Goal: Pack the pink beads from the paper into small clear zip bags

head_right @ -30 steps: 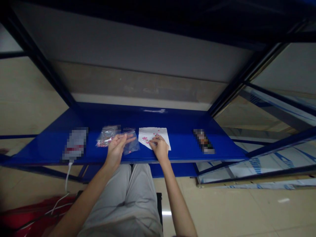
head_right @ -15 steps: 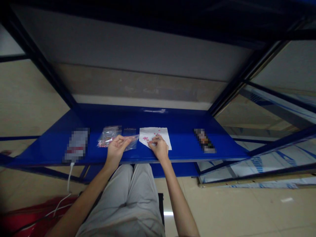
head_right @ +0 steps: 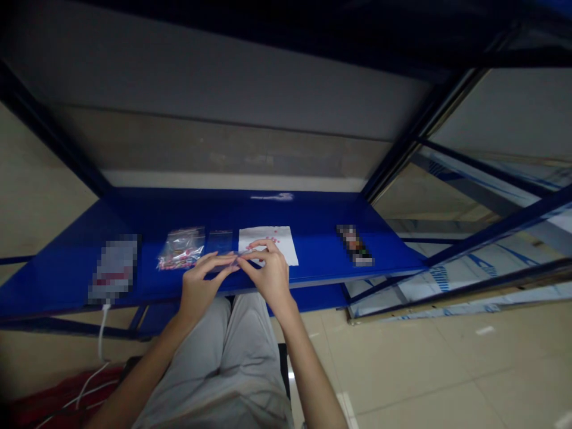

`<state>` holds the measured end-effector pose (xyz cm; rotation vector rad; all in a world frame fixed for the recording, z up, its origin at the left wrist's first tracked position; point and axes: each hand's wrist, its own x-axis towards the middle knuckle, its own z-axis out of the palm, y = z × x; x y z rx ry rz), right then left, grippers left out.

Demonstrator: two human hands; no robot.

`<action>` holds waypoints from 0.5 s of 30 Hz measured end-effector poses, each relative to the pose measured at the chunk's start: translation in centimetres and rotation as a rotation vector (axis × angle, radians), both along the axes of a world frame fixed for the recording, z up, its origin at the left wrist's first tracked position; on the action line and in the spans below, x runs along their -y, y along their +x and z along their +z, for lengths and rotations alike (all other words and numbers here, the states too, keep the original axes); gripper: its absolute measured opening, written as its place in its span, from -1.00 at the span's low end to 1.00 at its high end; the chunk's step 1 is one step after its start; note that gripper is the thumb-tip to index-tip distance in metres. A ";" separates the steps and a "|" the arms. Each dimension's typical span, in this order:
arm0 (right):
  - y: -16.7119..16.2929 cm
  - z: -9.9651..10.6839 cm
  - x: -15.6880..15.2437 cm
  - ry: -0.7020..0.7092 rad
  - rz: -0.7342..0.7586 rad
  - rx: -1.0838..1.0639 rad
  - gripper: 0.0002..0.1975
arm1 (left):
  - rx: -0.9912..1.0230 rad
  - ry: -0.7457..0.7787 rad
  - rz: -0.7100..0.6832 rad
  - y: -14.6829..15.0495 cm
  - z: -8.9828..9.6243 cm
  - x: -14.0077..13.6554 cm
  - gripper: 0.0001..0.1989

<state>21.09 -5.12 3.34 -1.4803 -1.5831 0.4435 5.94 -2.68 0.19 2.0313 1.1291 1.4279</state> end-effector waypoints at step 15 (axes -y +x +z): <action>13.9 -2.0 0.7 -0.084 -0.450 0.224 -0.52 | 0.366 -0.497 0.069 -1.2 0.3 -1.7 -0.77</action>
